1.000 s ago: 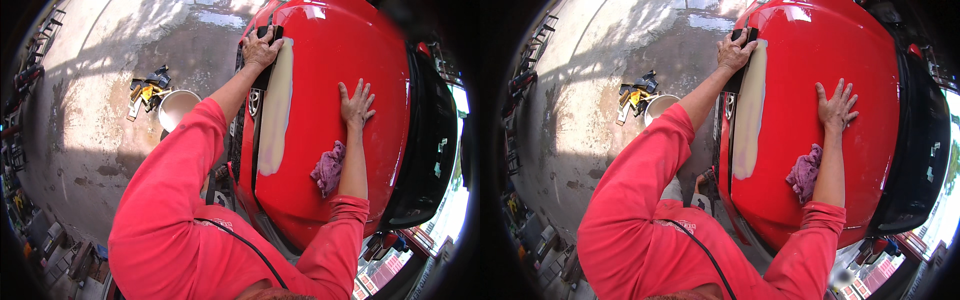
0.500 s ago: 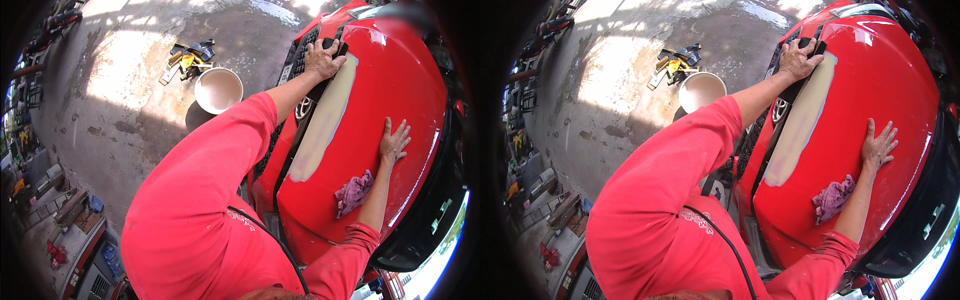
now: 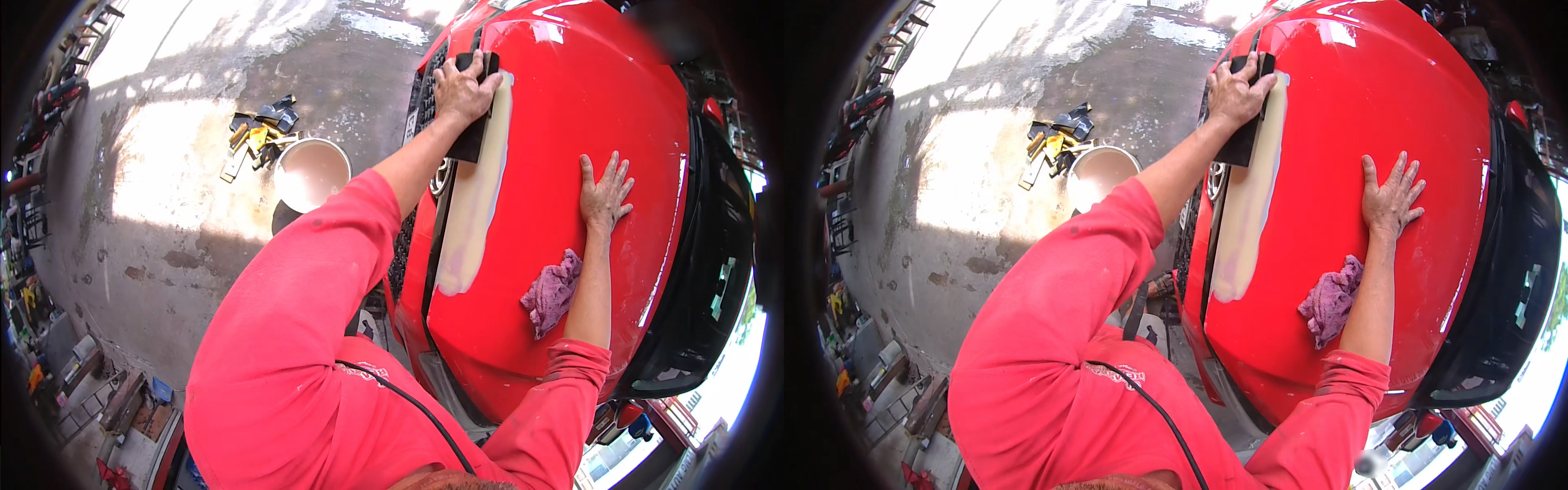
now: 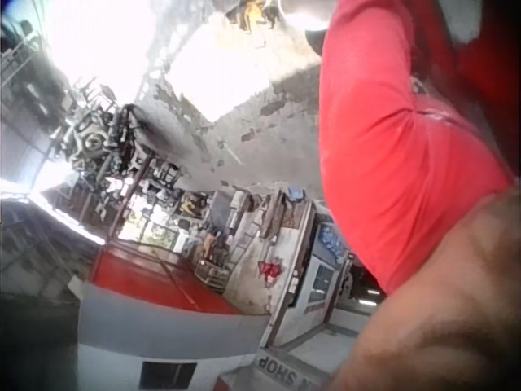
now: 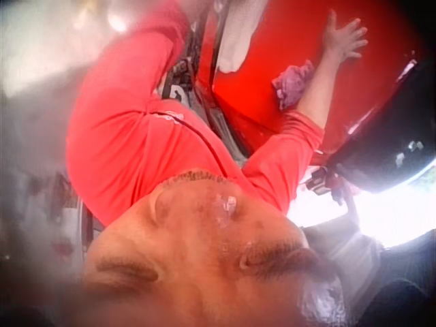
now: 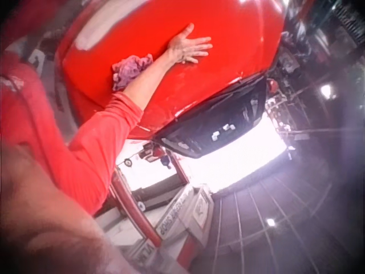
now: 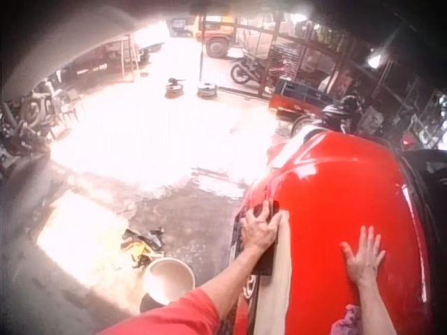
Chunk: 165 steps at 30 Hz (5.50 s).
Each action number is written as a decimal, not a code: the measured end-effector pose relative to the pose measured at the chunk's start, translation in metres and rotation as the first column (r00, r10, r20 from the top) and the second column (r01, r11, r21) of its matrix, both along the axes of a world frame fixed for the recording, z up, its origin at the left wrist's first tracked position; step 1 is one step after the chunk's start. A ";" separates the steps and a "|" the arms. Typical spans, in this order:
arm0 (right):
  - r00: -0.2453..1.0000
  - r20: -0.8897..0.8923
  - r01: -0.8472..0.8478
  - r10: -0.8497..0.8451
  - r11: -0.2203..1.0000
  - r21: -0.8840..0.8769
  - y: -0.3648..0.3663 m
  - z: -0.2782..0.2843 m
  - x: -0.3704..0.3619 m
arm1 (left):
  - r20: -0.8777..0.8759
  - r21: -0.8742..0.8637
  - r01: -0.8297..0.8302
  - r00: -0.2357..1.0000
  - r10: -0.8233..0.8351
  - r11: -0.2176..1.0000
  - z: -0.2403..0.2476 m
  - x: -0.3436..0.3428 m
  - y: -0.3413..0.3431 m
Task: The person sands a red car hood using a sanding block and wipes the surface with a cloth. They repeatedly dip the sanding block into a bucket of water and continue sanding the same area.
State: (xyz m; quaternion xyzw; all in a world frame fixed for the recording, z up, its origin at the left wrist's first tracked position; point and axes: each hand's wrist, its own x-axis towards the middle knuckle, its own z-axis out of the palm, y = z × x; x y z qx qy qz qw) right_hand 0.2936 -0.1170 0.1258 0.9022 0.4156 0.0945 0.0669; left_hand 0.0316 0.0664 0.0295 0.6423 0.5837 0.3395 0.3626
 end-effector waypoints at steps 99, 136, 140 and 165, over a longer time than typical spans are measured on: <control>1.000 -0.006 0.021 -0.020 0.999 0.047 -0.013 -0.008 0.004 | -0.019 0.245 0.202 0.979 -0.203 0.948 -0.029 -0.026 -0.065; 0.999 -0.017 0.030 -0.029 0.998 0.052 -0.024 -0.009 0.009 | -0.023 0.369 0.517 0.836 -0.548 0.772 -0.025 -0.098 -0.184; 0.999 -0.029 -0.016 0.017 0.998 0.056 -0.015 -0.009 0.004 | -0.030 0.416 0.276 0.956 -0.291 0.866 -0.039 -0.029 -0.022; 0.996 -0.059 0.068 -0.068 0.998 -0.008 -0.019 0.002 -0.002 | 0.034 0.382 0.453 0.864 -0.502 0.805 -0.025 -0.098 -0.198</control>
